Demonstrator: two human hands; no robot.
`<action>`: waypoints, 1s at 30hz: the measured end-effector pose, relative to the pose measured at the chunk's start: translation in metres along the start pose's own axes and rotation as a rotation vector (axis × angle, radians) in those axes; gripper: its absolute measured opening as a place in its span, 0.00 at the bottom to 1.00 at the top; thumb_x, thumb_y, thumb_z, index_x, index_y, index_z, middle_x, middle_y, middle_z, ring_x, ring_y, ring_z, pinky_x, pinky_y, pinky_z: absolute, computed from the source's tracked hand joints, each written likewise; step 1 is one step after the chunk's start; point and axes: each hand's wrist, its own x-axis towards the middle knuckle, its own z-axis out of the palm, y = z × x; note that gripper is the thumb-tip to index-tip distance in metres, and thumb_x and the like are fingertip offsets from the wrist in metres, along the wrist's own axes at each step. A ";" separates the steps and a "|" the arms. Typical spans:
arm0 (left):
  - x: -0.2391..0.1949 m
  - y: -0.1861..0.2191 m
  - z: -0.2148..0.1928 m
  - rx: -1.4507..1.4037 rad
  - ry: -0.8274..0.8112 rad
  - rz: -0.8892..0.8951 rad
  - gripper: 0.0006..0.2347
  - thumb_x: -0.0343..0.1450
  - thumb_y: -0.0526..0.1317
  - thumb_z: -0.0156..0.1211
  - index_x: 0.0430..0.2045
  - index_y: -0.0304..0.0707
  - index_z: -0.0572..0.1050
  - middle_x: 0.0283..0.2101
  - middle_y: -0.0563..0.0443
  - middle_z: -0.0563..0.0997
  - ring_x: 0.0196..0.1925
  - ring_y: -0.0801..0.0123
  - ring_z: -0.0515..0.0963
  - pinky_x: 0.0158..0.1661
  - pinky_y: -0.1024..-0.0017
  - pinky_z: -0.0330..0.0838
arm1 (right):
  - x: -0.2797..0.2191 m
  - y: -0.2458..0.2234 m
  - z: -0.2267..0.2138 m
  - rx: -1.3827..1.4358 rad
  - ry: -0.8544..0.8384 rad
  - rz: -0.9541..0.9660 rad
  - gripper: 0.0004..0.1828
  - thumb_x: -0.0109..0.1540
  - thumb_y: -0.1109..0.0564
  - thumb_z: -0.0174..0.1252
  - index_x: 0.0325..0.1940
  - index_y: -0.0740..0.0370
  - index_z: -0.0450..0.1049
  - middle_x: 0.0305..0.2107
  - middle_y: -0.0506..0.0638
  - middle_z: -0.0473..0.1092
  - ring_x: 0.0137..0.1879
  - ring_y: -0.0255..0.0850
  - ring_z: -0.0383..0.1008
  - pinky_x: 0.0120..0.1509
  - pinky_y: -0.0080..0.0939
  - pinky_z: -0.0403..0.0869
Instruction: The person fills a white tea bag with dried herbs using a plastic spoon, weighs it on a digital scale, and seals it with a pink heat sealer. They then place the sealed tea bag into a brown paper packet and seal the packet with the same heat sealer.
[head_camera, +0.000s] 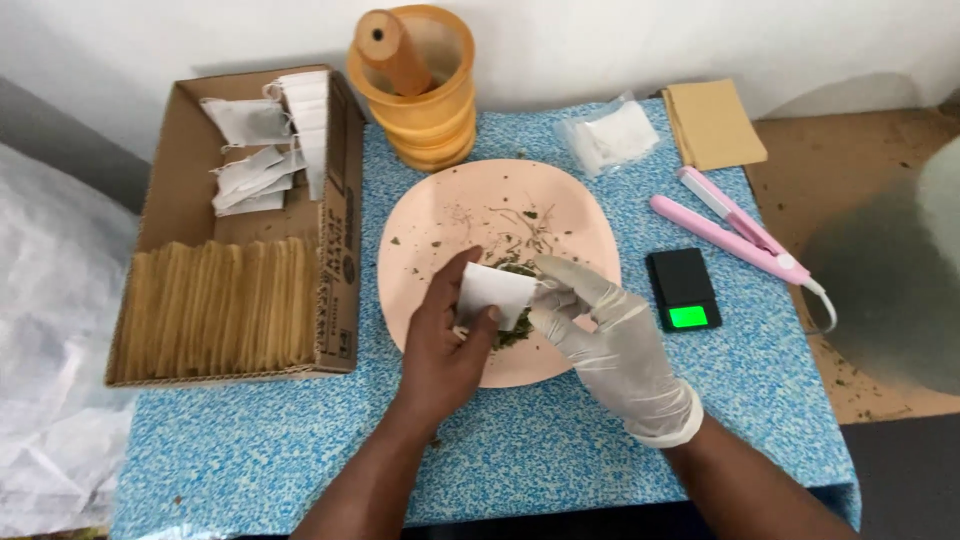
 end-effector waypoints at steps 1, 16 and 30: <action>-0.001 0.000 0.001 0.004 0.007 -0.001 0.24 0.73 0.29 0.49 0.67 0.31 0.57 0.57 0.22 0.71 0.60 0.42 0.73 0.48 0.53 0.74 | 0.000 0.001 0.003 0.002 -0.008 -0.001 0.29 0.55 0.57 0.71 0.60 0.61 0.76 0.41 0.59 0.79 0.44 0.44 0.80 0.51 0.45 0.78; -0.027 0.021 -0.033 0.088 -0.085 0.025 0.23 0.71 0.29 0.53 0.64 0.32 0.64 0.40 0.36 0.78 0.40 0.57 0.77 0.35 0.61 0.73 | -0.014 -0.019 0.027 -0.051 -0.108 0.206 0.26 0.53 0.54 0.72 0.56 0.57 0.80 0.46 0.61 0.79 0.53 0.53 0.80 0.59 0.53 0.76; -0.032 0.022 -0.061 0.301 -0.113 -0.112 0.18 0.73 0.32 0.52 0.60 0.34 0.69 0.45 0.29 0.79 0.34 0.47 0.81 0.28 0.57 0.75 | -0.025 0.006 0.034 -0.125 -0.220 0.077 0.21 0.56 0.55 0.70 0.54 0.56 0.81 0.39 0.57 0.79 0.48 0.45 0.80 0.56 0.54 0.76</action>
